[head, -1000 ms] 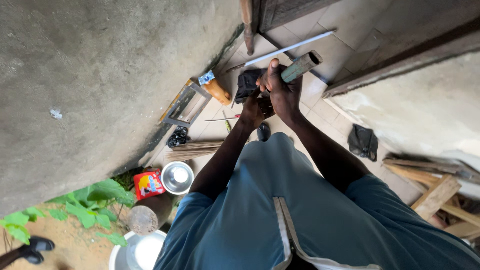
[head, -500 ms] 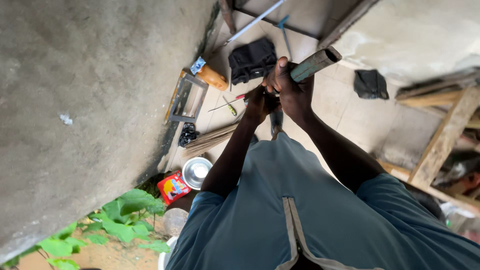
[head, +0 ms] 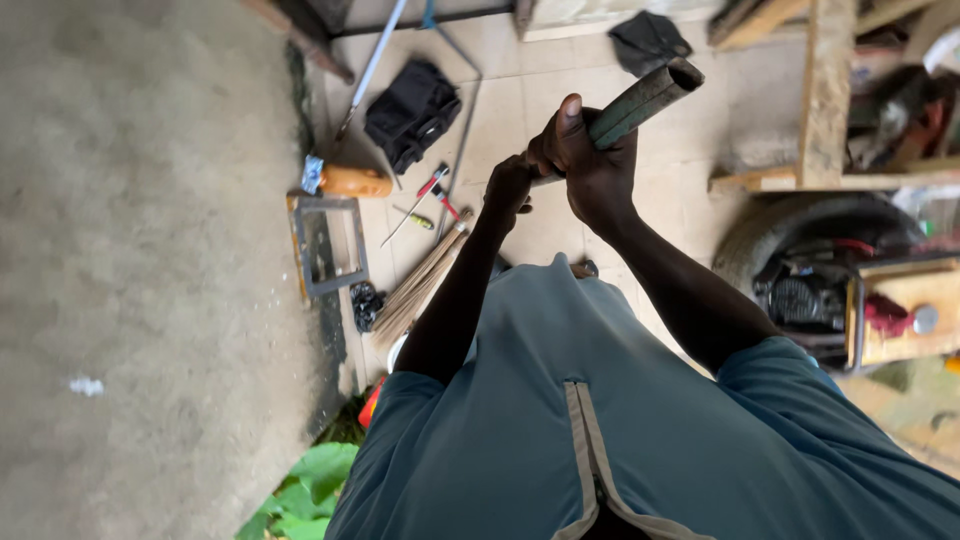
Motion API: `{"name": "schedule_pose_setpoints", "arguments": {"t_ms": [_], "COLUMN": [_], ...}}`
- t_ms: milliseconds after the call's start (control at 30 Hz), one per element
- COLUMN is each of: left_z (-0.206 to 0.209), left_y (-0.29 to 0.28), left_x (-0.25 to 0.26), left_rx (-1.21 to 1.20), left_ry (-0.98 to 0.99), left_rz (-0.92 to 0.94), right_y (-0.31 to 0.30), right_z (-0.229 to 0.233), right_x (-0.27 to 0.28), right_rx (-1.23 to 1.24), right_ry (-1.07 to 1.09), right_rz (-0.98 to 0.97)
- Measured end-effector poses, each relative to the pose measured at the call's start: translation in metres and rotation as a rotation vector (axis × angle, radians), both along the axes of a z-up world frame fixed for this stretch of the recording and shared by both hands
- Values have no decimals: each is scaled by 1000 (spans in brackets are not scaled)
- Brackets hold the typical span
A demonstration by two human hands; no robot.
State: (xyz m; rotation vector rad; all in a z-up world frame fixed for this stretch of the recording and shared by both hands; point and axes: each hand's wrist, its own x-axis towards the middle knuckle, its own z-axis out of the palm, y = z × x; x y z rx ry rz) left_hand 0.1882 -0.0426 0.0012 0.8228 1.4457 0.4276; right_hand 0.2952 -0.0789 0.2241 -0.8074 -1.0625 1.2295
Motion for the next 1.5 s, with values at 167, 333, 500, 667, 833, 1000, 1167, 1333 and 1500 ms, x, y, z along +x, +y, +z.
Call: {"name": "schedule_pose_setpoints", "arguments": {"t_ms": [167,333,500,667,833,1000,1167,1333,1500], "left_z": [-12,33,47,47,69,91,104,111,131], "left_y": [-13,-53,-88,-115,-129,-124,-118,-105,-71], "left_x": [57,113,185,246,298,349,400,448,483], "left_rx": [548,850,822,790,908,812,743,752,750], "left_ry": [134,-48,31,98,-125,-240,-410,-561,-554], "left_rz": [-371,-725,-660,-736,-721,-730,-768,-802,-857], "right_y": [-33,-75,-110,-136,-162,-205,-226,-233,-212], "right_z": [-1,1,9,20,-8,-68,-126,-184,-229], "right_x": [61,122,174,248,312,347,378,417,458], "right_rx": [-41,-103,-117,-201,148,-47,-426,-420,-565], "right_ry": [2,-53,-40,-515,-688,-716,-881,-768,-910], "right_rz": [-193,-356,-445,-429,-501,-720,-846,-788,-858]}}
